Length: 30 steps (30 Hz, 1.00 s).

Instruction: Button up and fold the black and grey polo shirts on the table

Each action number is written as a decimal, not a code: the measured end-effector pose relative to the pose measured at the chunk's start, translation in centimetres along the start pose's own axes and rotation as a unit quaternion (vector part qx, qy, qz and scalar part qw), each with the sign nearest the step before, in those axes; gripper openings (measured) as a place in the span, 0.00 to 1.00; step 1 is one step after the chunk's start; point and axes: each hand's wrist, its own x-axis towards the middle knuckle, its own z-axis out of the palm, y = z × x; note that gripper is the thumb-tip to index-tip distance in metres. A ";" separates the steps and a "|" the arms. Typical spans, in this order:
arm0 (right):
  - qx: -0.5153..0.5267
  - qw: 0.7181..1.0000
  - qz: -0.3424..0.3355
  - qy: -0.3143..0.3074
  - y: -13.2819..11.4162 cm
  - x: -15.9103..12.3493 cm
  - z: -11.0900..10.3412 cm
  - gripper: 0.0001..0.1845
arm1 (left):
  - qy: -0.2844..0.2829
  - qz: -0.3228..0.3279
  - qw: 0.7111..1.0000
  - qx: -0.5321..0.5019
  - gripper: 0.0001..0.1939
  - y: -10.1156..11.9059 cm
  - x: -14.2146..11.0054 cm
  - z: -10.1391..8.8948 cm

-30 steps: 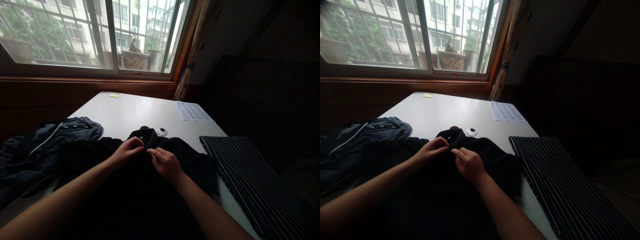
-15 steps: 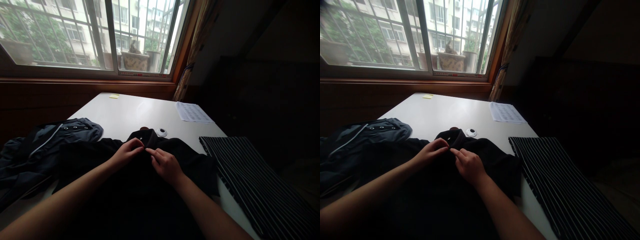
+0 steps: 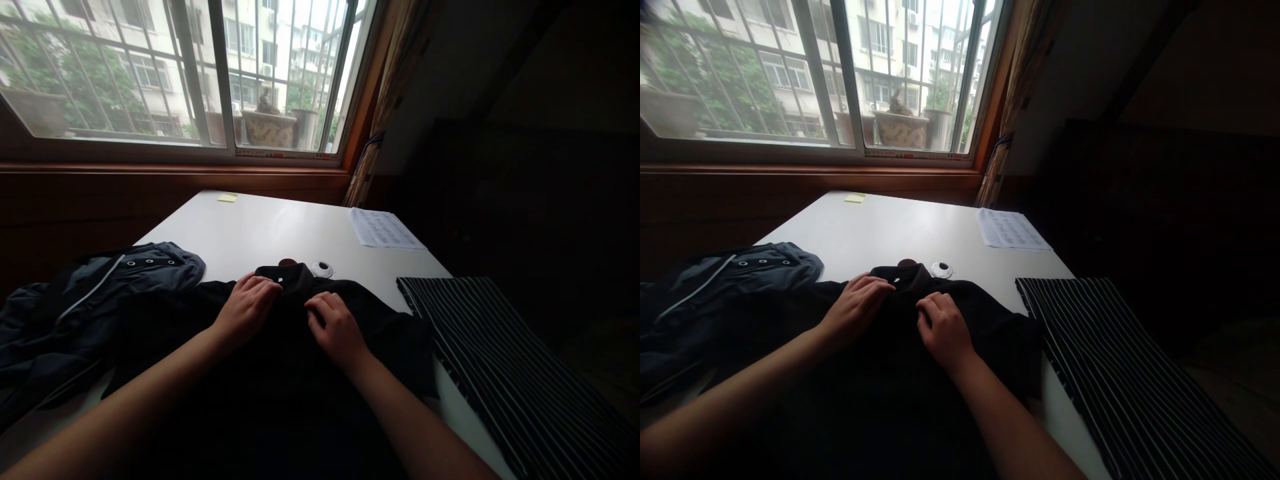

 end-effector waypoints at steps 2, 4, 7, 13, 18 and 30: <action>-0.019 1.000 0.014 -0.015 0.2 0.0 0.2 0.12 | 0.016 -0.009 0.999 0.050 0.15 -0.7 0.1 -0.3; -0.042 0.998 0.023 -0.031 0.4 -0.1 0.5 0.15 | 0.025 -0.035 0.995 0.088 0.17 -1.4 0.1 -0.5; -0.075 0.995 0.035 -0.057 0.6 -0.3 0.7 0.17 | 0.033 -0.071 0.990 0.117 0.20 -2.2 0.2 -0.4; -0.081 0.993 0.039 -0.081 0.8 -0.5 0.5 0.19 | 0.027 -0.168 0.979 0.111 0.21 -4.3 -0.1 -0.1; -0.060 0.995 0.030 -0.073 0.9 -0.5 0.3 0.18 | 0.044 -0.222 0.974 -0.025 0.17 -5.8 0.0 -0.5; -0.046 0.995 0.020 -0.083 0.6 -0.7 -0.1 0.17 | 0.168 -0.164 0.971 -0.045 0.09 -3.5 2.3 -2.7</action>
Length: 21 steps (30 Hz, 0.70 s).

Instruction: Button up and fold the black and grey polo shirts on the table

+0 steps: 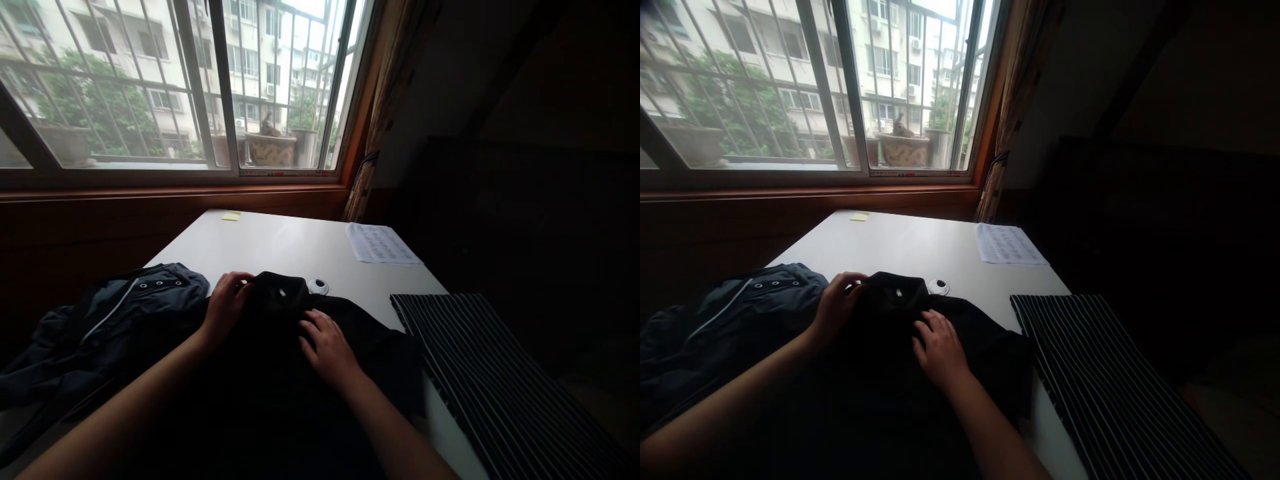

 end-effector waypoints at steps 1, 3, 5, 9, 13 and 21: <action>0.000 1.000 0.002 -0.001 -0.1 0.0 0.0 0.18 | -0.021 -0.009 0.999 0.035 0.09 -0.5 0.5 0.4; 0.000 1.000 0.008 -0.002 -0.4 -0.1 0.0 0.18 | -0.062 -0.035 0.992 0.101 0.08 -1.7 1.5 1.2; -0.003 1.000 0.014 -0.008 -0.5 -0.1 -0.1 0.20 | -0.082 -0.050 0.985 0.143 0.07 -3.1 2.0 1.9; -0.022 0.999 0.027 -0.038 0.7 -0.1 -1.0 0.22 | -0.080 -0.040 0.981 0.171 0.10 -4.6 1.7 2.3; -0.069 0.992 0.091 -0.055 4.9 0.3 -2.8 0.23 | -0.093 -0.004 0.978 0.187 0.13 -4.5 1.0 2.2; -0.167 0.975 0.118 -0.086 11.1 -2.8 -4.2 0.29 | -0.159 0.021 0.956 0.245 0.21 -5.6 0.8 2.5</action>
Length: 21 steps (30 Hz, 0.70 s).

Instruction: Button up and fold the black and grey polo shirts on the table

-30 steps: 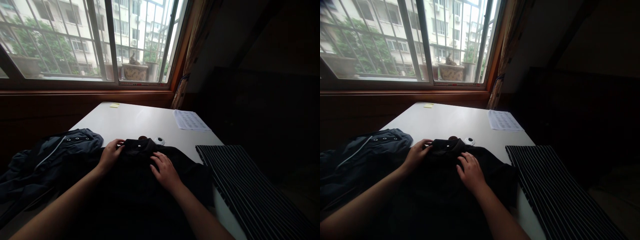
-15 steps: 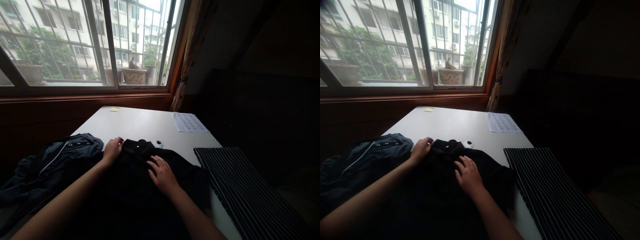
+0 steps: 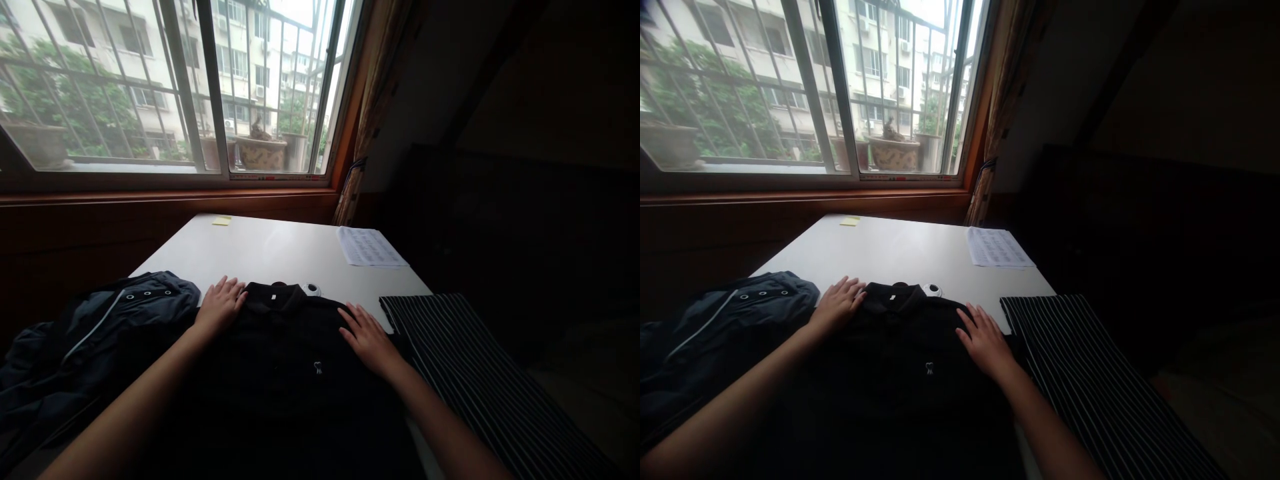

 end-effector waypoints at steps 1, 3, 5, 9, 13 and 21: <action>-0.006 1.000 0.002 0.000 0.2 -0.6 0.1 0.30 | -0.015 -0.004 1.000 0.019 0.22 -0.5 0.0 0.1; -0.016 1.000 0.009 0.005 0.4 -1.7 0.3 0.30 | -0.033 -0.015 0.998 0.047 0.23 -1.3 -0.1 0.2; -0.023 1.000 0.015 0.013 0.5 -2.7 0.4 0.30 | -0.024 -0.019 0.998 0.057 0.23 -1.7 -0.2 -0.1; -0.025 0.999 0.024 0.016 0.7 -3.8 0.3 0.30 | 0.054 0.027 0.997 0.037 0.20 -0.6 -0.4 -2.2; -0.019 0.999 0.038 0.014 -0.2 -3.2 -1.1 0.28 | 0.023 0.129 0.991 -0.014 0.13 2.4 -2.5 -4.8; 0.061 0.993 -0.097 0.034 -9.4 3.1 -1.6 0.27 | -0.032 0.101 0.994 -0.021 0.25 4.6 -6.6 -1.8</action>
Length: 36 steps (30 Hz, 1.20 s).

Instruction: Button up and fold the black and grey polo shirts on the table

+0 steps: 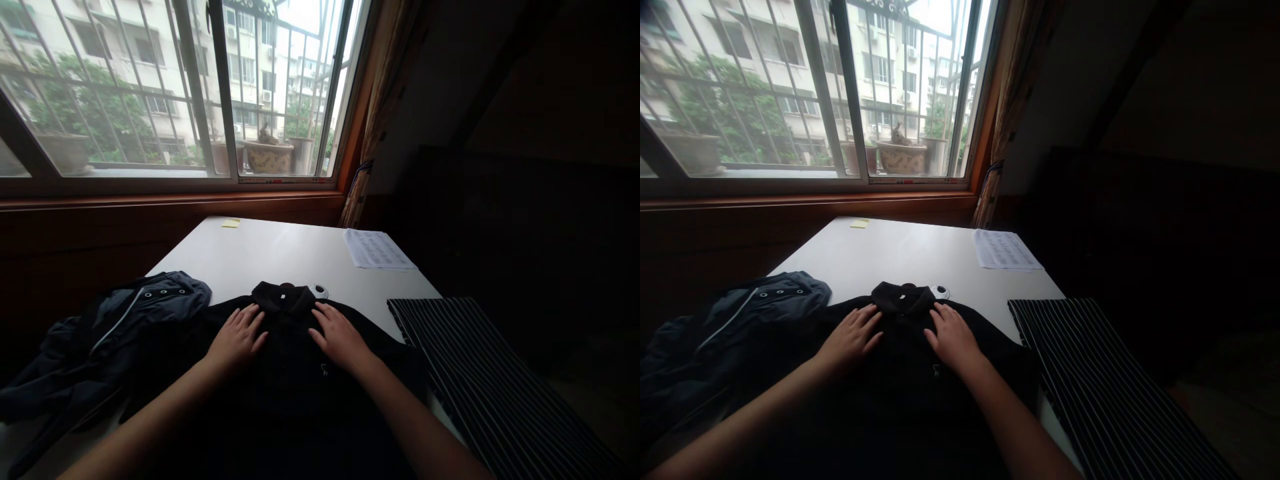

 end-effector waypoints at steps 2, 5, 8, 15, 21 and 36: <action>-0.004 1.000 0.011 -0.012 -0.8 1.5 1.3 0.29 | -0.021 -0.041 0.999 0.020 0.28 -1.1 0.5 0.5; -0.009 0.999 0.029 -0.028 -0.2 2.4 2.4 0.31 | -0.040 -0.093 0.994 0.037 0.30 -2.9 1.5 0.3; -0.009 0.998 0.042 -0.042 1.5 2.3 2.6 0.34 | -0.044 -0.119 0.991 0.045 0.30 -4.2 2.2 0.3; -0.034 0.995 0.080 -0.046 3.4 1.3 2.1 0.34 | 0.008 -0.056 0.995 0.079 0.26 -4.1 2.0 -0.4; -0.094 0.989 0.109 -0.012 3.8 -0.6 1.7 0.30 | 0.027 0.077 0.995 0.059 0.19 -2.4 0.6 -1.1; -0.083 0.995 0.040 0.044 0.9 -7.6 0.5 0.26 | -0.010 -0.067 0.995 0.078 0.23 -1.5 3.4 0.6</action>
